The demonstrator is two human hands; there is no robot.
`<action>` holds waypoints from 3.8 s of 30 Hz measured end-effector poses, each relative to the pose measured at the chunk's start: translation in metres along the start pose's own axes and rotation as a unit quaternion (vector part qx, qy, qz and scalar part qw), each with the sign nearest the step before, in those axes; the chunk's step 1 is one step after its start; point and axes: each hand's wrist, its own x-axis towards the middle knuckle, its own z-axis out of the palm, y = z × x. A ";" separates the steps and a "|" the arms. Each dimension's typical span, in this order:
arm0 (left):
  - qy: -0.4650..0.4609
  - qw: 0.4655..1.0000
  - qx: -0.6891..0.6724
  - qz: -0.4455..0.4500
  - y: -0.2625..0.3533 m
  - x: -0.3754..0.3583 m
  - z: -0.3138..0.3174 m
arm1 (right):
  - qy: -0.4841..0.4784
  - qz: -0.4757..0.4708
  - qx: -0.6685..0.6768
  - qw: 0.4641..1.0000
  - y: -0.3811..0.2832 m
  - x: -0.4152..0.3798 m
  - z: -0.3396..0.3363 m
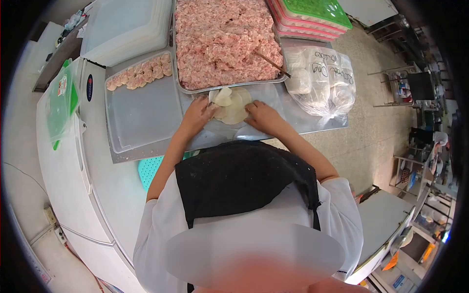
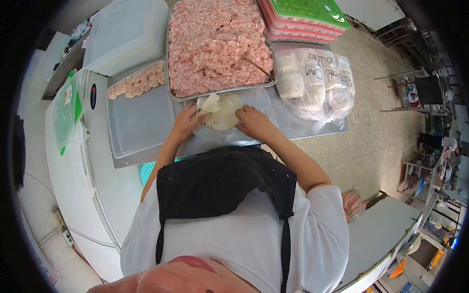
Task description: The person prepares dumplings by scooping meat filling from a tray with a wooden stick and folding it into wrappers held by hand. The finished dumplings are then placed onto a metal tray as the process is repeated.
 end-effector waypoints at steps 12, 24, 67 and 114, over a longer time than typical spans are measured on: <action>0.085 0.992 0.082 0.034 0.030 0.021 0.055 | 0.157 -0.092 -0.303 0.935 0.013 0.055 -0.127; 0.137 0.980 0.108 0.095 0.078 0.025 0.020 | 0.029 -0.112 -0.306 0.945 0.060 0.070 -0.198; -0.042 0.901 -0.061 0.427 0.171 0.013 0.036 | 0.104 -0.022 -0.293 0.950 0.041 0.069 -0.131; 0.346 0.615 -0.709 -0.008 0.131 0.173 0.006 | 0.118 -0.244 -0.046 0.962 0.077 0.099 -0.191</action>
